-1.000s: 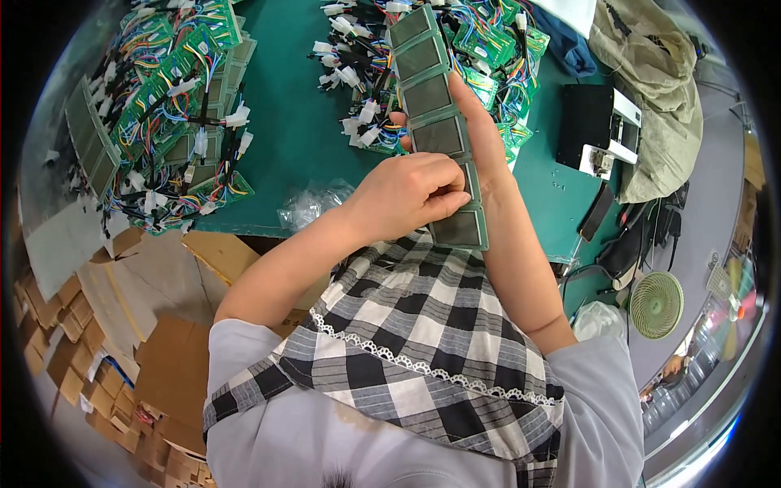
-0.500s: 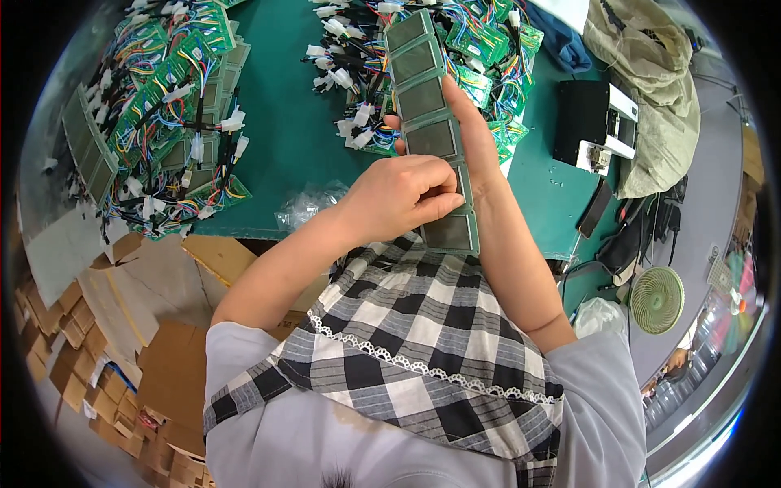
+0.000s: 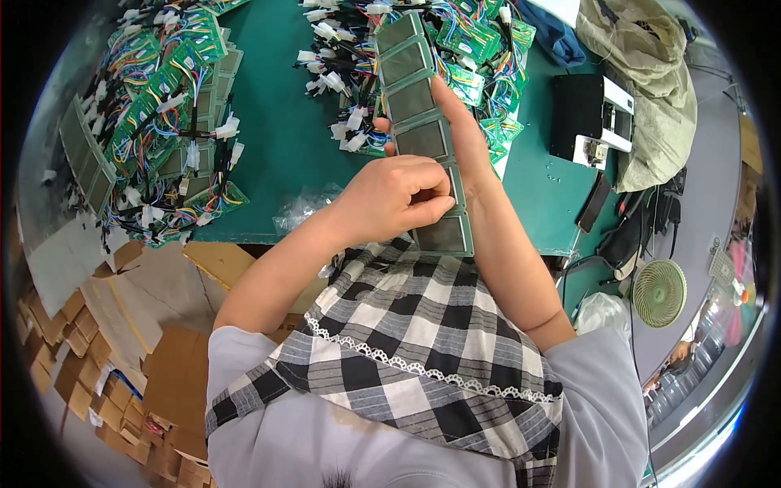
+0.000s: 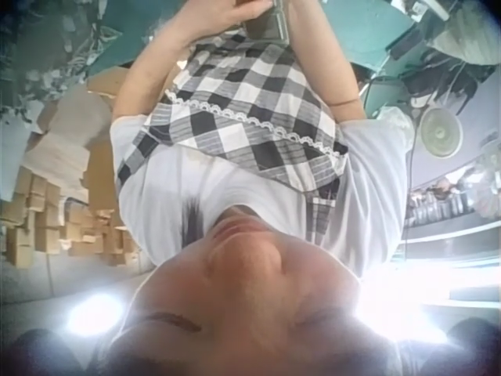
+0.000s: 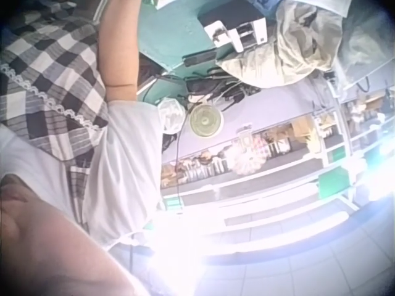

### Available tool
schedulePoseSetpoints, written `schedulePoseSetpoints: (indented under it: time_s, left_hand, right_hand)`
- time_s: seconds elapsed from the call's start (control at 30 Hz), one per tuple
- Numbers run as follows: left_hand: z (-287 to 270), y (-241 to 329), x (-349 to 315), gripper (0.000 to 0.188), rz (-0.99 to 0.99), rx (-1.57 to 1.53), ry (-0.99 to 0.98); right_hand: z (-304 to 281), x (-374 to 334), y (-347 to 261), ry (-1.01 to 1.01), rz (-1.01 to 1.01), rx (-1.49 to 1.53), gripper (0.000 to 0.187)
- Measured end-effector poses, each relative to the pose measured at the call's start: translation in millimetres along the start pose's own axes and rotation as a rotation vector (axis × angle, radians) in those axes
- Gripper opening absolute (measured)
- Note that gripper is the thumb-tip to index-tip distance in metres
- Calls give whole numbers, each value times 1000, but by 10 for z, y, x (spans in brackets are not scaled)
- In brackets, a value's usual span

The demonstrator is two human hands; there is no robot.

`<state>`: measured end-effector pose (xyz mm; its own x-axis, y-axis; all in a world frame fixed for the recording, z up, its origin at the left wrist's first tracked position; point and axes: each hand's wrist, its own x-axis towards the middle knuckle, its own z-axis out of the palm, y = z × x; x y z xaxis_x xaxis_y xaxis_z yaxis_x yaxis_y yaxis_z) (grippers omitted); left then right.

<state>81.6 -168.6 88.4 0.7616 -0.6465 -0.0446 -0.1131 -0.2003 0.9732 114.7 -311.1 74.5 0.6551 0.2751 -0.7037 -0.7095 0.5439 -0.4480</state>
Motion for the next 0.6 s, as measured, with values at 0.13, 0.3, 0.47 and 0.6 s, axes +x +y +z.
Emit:
schedulePoseSetpoints:
  time_s: [0.13,0.3,0.47,0.6]
  left_hand:
    - [27,0,-5,16,-2,-2,40]
    - [50,-37,-12,18,-133,-60,137]
    - [155,53,-19,31,6,18,230]
    - [136,73,1,46,-81,46,204]
  right_hand:
    - [-9,26,8,-5,4,-14,52]
    - [33,6,31,11,-44,60,53]
    - [-22,34,12,2,31,28,55]
    - [23,20,-2,30,46,25,56]
